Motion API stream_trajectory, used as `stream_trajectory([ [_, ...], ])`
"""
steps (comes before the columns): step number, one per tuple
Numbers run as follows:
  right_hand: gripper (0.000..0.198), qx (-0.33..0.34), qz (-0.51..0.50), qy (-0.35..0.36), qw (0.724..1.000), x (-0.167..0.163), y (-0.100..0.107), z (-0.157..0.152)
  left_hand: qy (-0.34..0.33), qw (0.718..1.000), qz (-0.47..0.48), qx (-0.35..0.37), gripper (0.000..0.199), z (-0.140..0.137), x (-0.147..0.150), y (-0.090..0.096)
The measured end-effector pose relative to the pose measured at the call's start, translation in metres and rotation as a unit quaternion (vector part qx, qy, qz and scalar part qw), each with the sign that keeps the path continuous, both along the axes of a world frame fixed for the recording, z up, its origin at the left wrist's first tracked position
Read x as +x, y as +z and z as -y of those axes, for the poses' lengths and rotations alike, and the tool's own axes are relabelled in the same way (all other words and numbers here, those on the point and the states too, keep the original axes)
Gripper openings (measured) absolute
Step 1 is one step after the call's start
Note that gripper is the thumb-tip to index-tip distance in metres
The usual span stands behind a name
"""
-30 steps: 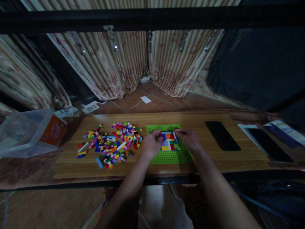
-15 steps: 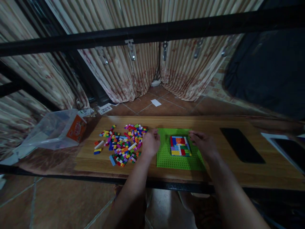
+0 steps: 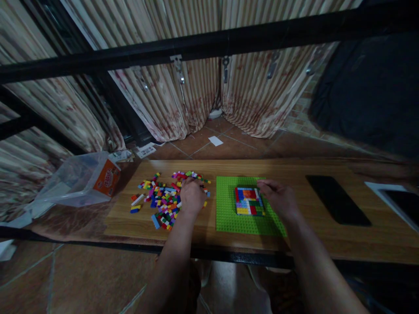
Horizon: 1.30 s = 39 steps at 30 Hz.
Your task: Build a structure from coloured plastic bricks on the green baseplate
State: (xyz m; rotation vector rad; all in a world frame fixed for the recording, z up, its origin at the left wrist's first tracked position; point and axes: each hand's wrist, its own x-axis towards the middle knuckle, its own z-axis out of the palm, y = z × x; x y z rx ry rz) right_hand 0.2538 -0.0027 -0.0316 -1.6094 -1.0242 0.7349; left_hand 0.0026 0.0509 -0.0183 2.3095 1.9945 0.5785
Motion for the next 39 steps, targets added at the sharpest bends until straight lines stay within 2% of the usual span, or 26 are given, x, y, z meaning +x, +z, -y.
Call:
stream_trajectory([
  [14, 0.034, 0.001, 0.041, 0.016, 0.999, -0.006, 0.005, 0.004, -0.011, 0.999, -0.014, -0.047, 0.023, -0.001, -0.004, 0.000],
  [20, 0.035, 0.004, 0.034, 0.019, 0.999, -0.004, 0.001, 0.002, -0.026, 0.999, 0.020, -0.034, 0.017, 0.001, -0.006, 0.004],
  [23, 0.034, 0.018, 0.019, 0.012, 1.000, -0.005, 0.003, 0.002, -0.054, 0.995, 0.086, -0.024, 0.013, 0.002, -0.005, 0.009],
  [25, 0.032, 0.035, 0.009, 0.002, 0.999, -0.008, 0.008, 0.003, -0.094, 0.981, 0.168, -0.024, 0.011, 0.004, 0.000, 0.010],
  [27, 0.029, 0.062, 0.000, 0.012, 0.998, -0.013, 0.013, 0.005, -0.148, 0.956, 0.251, -0.028, 0.010, 0.008, 0.010, 0.009],
  [31, 0.026, 0.097, -0.020, 0.090, 0.991, -0.024, 0.018, 0.010, -0.231, 0.912, 0.336, -0.036, 0.012, 0.022, 0.039, 0.003],
  [35, 0.026, 0.065, -0.025, 0.155, 0.985, -0.031, 0.014, 0.015, -0.261, 0.886, 0.377, -0.071, 0.013, 0.033, 0.063, 0.000],
  [39, 0.023, 0.057, -0.008, 0.162, 0.985, -0.032, 0.013, 0.016, -0.262, 0.863, 0.419, -0.105, 0.012, 0.038, 0.074, 0.000],
])
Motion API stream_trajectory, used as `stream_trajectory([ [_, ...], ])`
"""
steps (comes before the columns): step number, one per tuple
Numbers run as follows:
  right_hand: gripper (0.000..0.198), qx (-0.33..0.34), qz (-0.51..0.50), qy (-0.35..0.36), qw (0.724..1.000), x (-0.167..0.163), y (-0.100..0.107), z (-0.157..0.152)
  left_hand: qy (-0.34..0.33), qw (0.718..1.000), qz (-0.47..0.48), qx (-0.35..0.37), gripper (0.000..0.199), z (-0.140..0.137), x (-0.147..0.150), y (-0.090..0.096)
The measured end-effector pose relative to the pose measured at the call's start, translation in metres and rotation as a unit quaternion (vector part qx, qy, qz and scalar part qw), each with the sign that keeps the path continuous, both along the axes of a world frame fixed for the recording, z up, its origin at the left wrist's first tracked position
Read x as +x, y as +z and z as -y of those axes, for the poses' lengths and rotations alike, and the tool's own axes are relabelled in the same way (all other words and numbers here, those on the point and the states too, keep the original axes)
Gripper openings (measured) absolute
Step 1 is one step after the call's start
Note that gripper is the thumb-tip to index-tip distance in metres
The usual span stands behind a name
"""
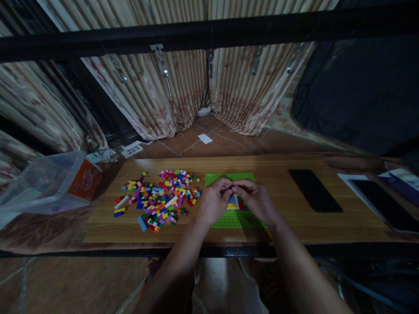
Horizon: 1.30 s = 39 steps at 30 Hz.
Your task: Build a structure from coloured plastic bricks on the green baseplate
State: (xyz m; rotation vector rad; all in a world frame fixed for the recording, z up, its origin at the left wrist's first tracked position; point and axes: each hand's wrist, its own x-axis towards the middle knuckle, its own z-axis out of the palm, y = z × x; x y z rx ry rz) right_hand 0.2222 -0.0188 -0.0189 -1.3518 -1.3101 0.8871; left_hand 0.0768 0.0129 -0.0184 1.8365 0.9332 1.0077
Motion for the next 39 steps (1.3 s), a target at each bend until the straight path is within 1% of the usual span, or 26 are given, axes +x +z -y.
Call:
stream_trajectory([
  [3, 0.023, 0.008, 0.013, 0.004, 1.000, 0.006, 0.000, 0.000, 0.003, 1.000, 0.016, -0.016, 0.021, 0.001, 0.003, -0.001],
  [5, 0.024, 0.010, 0.027, -0.013, 0.999, 0.015, 0.000, 0.000, 0.015, 1.000, 0.003, -0.016, 0.029, 0.001, 0.003, -0.001],
  [7, 0.027, 0.005, 0.042, -0.071, 0.997, 0.028, -0.002, -0.001, 0.041, 0.999, -0.032, -0.005, 0.031, 0.000, 0.001, 0.000],
  [10, 0.030, -0.025, 0.088, -0.173, 0.981, 0.046, -0.005, 0.000, 0.091, 0.991, -0.099, 0.002, 0.027, -0.003, -0.003, 0.002],
  [12, 0.029, -0.051, 0.127, -0.194, 0.971, 0.052, -0.007, 0.000, 0.110, 0.985, -0.134, -0.007, 0.026, -0.005, -0.005, 0.002],
  [16, 0.027, -0.080, 0.169, -0.174, 0.967, 0.047, -0.010, 0.002, 0.115, 0.979, -0.169, -0.018, 0.028, -0.007, -0.006, 0.001],
  [19, 0.026, -0.098, 0.188, -0.178, 0.961, 0.039, -0.010, 0.002, 0.107, 0.977, -0.181, -0.021, 0.028, -0.007, -0.004, 0.000],
  [25, 0.024, -0.096, 0.230, -0.189, 0.950, 0.034, -0.009, 0.003, 0.094, 0.979, -0.179, -0.031, 0.028, -0.006, -0.002, -0.001],
  [32, 0.033, -0.110, 0.183, -0.169, 0.962, 0.039, -0.017, 0.000, 0.081, 0.980, -0.178, -0.034, 0.024, -0.005, -0.002, -0.002],
  [36, 0.033, -0.115, 0.176, -0.165, 0.964, 0.043, -0.020, -0.001, 0.078, 0.982, -0.165, -0.046, 0.023, -0.004, -0.001, -0.001],
  [39, 0.032, -0.122, 0.168, -0.168, 0.964, 0.043, -0.019, -0.002, 0.077, 0.983, -0.159, -0.050, 0.022, -0.004, -0.001, -0.002],
])
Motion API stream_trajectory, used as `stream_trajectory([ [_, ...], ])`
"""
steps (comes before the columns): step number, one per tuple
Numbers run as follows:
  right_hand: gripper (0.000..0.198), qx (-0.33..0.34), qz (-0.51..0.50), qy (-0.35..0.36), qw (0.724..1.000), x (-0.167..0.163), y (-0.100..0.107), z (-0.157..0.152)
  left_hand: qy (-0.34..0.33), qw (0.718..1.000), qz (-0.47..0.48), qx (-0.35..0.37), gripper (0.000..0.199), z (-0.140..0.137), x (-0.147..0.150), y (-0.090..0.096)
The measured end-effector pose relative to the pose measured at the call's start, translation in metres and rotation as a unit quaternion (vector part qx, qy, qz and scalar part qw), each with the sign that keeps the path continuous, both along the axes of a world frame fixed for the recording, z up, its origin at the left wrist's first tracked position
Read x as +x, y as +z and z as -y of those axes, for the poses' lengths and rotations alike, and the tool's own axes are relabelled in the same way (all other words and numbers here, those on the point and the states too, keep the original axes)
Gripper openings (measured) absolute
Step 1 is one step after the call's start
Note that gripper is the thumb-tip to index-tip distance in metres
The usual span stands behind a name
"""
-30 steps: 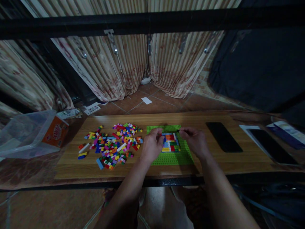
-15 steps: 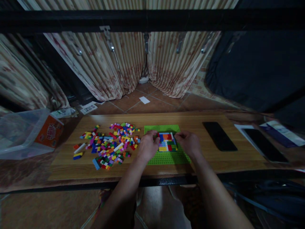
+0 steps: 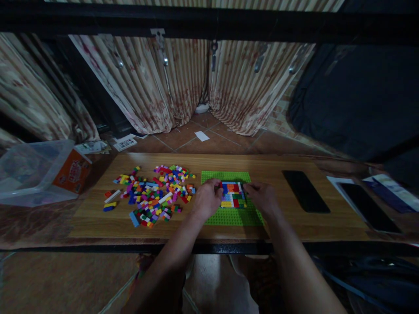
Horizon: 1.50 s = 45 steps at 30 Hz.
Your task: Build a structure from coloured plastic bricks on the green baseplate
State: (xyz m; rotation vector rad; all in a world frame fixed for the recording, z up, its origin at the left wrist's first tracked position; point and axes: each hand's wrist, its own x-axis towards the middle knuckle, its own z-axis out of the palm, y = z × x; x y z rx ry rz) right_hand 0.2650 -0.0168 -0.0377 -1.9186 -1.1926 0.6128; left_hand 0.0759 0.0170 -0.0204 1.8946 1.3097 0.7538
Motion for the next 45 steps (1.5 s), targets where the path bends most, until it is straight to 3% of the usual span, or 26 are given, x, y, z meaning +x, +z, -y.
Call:
stream_trajectory([
  [21, 0.028, -0.011, -0.083, -0.012, 0.996, -0.002, -0.003, -0.003, 0.012, 1.000, -0.022, 0.010, 0.020, 0.006, 0.001, 0.002],
  [29, 0.034, 0.020, -0.081, -0.062, 0.995, 0.009, -0.009, -0.007, 0.029, 0.999, -0.026, 0.030, 0.027, -0.004, -0.013, 0.005],
  [35, 0.037, 0.029, -0.028, -0.074, 0.996, 0.007, 0.000, -0.005, 0.098, 0.989, -0.108, 0.025, 0.027, -0.024, -0.062, 0.012],
  [38, 0.035, 0.031, -0.016, -0.061, 0.998, 0.001, 0.006, -0.003, 0.096, 0.984, -0.149, 0.018, 0.031, -0.028, -0.082, 0.012],
  [45, 0.037, 0.048, -0.016, -0.039, 0.998, -0.002, 0.005, -0.003, 0.042, 0.958, -0.283, 0.032, 0.031, -0.020, -0.081, 0.016],
])
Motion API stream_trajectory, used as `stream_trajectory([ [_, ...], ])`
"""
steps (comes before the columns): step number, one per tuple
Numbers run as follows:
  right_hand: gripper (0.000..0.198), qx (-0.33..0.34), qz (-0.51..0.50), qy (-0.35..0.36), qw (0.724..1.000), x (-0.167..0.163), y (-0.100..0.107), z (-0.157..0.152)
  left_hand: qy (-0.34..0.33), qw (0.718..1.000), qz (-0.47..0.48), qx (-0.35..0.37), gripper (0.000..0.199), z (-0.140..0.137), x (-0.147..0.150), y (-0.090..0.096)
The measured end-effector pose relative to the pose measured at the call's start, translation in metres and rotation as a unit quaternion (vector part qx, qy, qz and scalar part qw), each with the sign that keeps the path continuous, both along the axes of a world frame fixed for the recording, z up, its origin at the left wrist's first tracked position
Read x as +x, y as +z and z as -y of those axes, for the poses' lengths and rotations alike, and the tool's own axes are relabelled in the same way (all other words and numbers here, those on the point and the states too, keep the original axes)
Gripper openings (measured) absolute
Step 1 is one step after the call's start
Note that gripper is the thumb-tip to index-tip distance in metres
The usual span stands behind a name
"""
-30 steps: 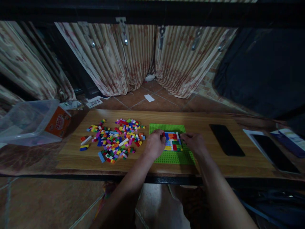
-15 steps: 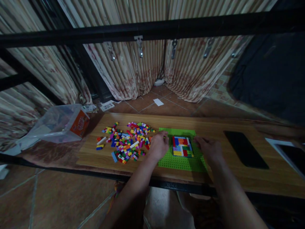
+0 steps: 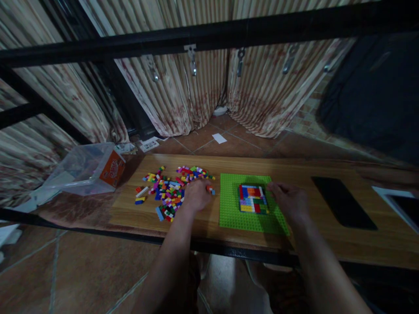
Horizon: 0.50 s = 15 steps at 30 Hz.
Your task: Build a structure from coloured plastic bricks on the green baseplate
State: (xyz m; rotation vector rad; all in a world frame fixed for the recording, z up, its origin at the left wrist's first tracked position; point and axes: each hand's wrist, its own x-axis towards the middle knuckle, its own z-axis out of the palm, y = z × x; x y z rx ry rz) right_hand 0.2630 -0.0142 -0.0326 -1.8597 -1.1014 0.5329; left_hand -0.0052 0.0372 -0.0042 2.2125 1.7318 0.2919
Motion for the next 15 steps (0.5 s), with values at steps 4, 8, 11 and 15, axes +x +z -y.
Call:
stream_trajectory([
  [4, 0.038, -0.007, 0.034, 0.004, 0.999, 0.001, 0.000, 0.001, -0.009, 0.999, -0.027, 0.015, 0.030, 0.002, 0.008, -0.001],
  [8, 0.037, 0.004, 0.068, 0.011, 0.998, -0.004, 0.005, 0.002, -0.019, 0.999, -0.014, 0.032, 0.025, 0.002, 0.009, -0.005],
  [11, 0.037, 0.018, 0.064, 0.024, 0.998, -0.011, 0.009, 0.003, -0.031, 0.998, 0.012, 0.044, 0.025, 0.002, 0.008, -0.006],
  [15, 0.039, 0.027, 0.063, 0.040, 0.997, -0.017, 0.012, 0.003, -0.087, 0.993, 0.037, 0.070, 0.030, 0.002, 0.009, -0.007],
])
